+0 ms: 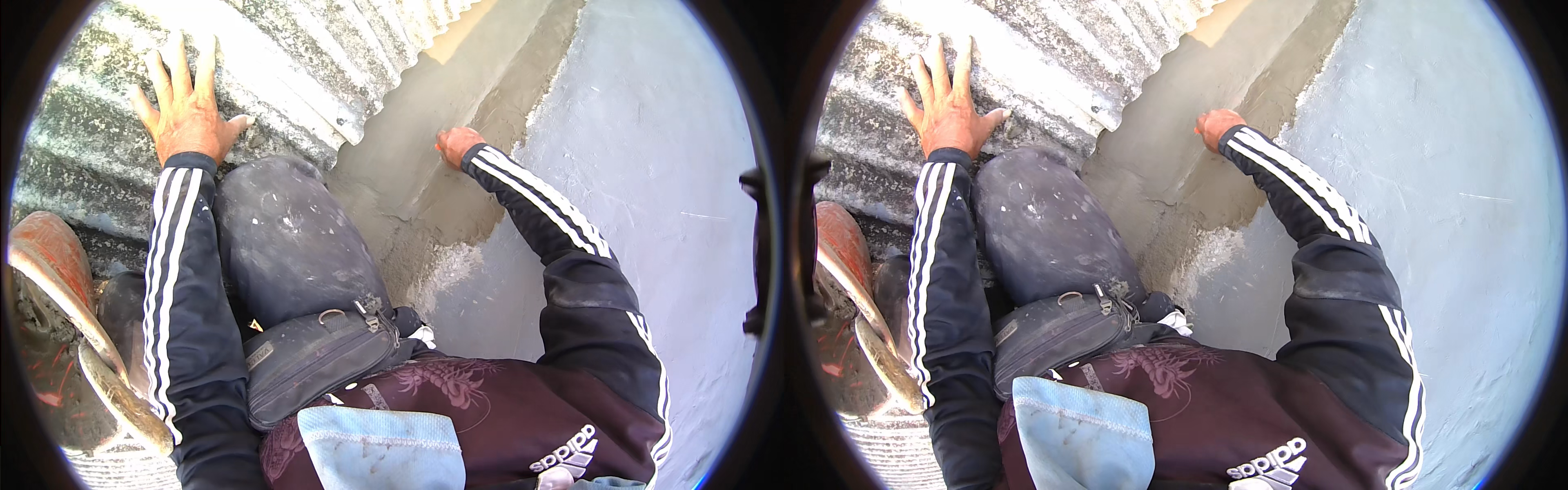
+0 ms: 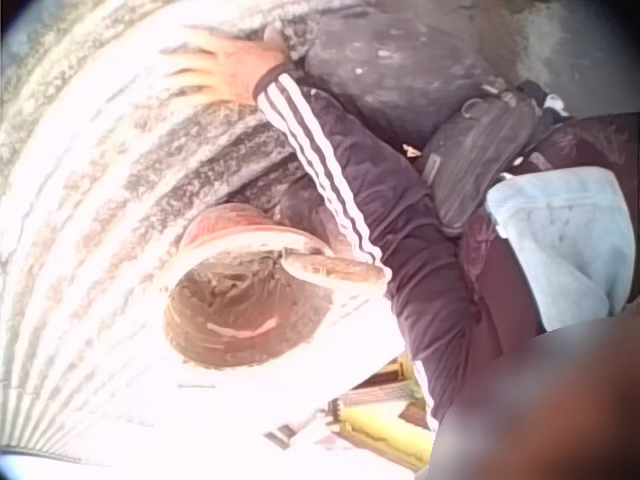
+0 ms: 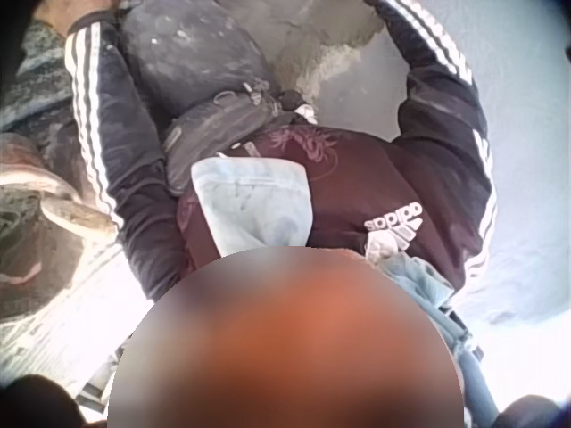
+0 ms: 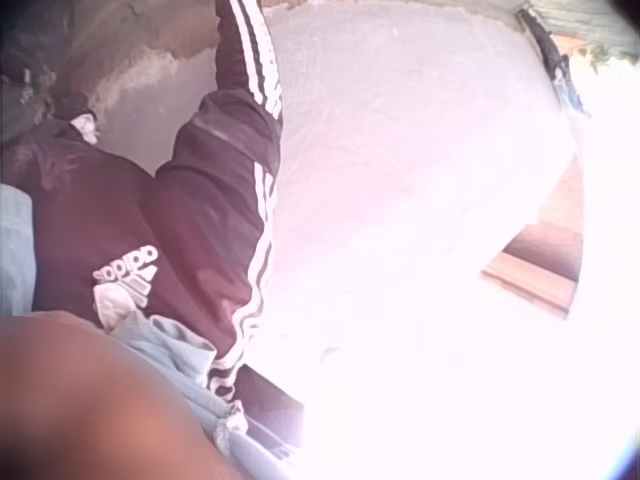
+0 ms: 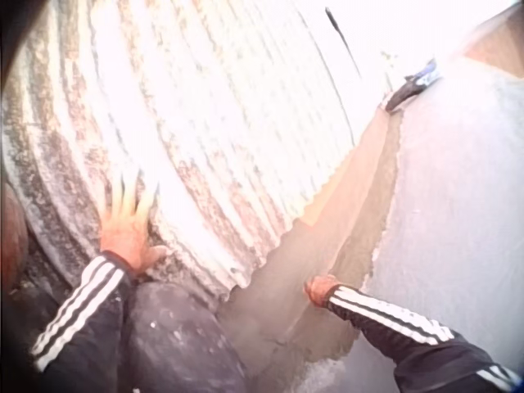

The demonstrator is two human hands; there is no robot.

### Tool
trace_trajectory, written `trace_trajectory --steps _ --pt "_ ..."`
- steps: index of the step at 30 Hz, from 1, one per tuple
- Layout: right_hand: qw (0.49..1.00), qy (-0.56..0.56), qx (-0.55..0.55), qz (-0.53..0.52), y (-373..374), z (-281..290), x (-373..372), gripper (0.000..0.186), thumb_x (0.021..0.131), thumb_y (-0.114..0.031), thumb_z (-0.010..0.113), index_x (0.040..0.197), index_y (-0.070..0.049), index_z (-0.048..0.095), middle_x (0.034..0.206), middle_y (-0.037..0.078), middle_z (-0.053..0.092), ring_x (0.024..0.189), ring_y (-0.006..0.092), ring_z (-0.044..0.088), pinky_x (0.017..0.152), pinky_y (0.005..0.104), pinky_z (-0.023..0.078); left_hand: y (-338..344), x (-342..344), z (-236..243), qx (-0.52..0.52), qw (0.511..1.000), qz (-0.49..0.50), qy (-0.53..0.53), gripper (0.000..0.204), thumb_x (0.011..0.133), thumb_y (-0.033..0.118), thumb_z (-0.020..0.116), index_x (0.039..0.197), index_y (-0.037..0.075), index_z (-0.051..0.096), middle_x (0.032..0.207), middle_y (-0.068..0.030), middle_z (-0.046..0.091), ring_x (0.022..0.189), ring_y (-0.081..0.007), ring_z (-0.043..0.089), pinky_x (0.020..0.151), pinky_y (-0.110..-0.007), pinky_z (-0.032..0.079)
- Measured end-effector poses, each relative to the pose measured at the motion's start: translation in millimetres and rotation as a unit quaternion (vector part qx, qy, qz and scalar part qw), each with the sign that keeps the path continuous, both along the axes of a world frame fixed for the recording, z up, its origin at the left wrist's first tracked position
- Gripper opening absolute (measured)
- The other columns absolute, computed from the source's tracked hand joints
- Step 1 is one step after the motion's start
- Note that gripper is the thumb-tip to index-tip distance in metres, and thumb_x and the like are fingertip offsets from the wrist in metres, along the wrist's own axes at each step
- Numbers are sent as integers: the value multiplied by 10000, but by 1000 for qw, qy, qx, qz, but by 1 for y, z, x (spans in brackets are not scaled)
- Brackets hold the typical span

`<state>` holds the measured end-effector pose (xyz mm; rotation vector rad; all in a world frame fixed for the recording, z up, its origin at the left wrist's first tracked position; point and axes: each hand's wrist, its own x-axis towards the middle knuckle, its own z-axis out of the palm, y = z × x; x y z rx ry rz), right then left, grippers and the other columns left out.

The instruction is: The person applies cement to the roof ridge using a brush and trowel. They repeatedly dip the brush into a bucket, spread the cement along the seam between corrugated and tiled sections, and occasionally smooth the surface with a trowel.

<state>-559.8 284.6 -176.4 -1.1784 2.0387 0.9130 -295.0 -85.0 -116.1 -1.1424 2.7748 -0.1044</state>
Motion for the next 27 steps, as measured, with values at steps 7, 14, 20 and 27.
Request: trace_trajectory --steps 7,14,20,27 --pt "974 -163 -40 -154 -2 -19 83 323 889 -317 732 1024 -25 744 1066 207 766 1055 352 740 934 460 589 -2 1 -1 12 1000 1 -15 1237 716 485 944 1686 393 182 1780 -51 109 1629 -372 79 1267 -675 111" --pt "966 136 -100 -196 16 0 -55 374 937 -245 679 1246 -35 654 1055 180 773 1013 355 750 938 453 588 -1 1 -5 -8 1000 4 -20 1234 713 479 949 1681 402 188 1781 -51 104 1632 -364 67 1274 -668 107" --pt "995 63 -73 -16 13 17 -60 252 957 -116 579 1186 -26 634 1013 244 757 987 413 743 881 523 577 -1 0 -2 8 1000 10 -20 1251 704 480 954 1683 411 177 1781 -51 106 1634 -354 64 1280 -658 91" --pt "985 -156 -38 -61 12 7 48 331 882 -254 775 1112 -32 685 948 215 757 950 410 743 848 491 593 0 1 1 5 1000 8 -11 1229 701 459 959 1676 405 213 1782 -45 103 1634 -350 74 1279 -656 95"
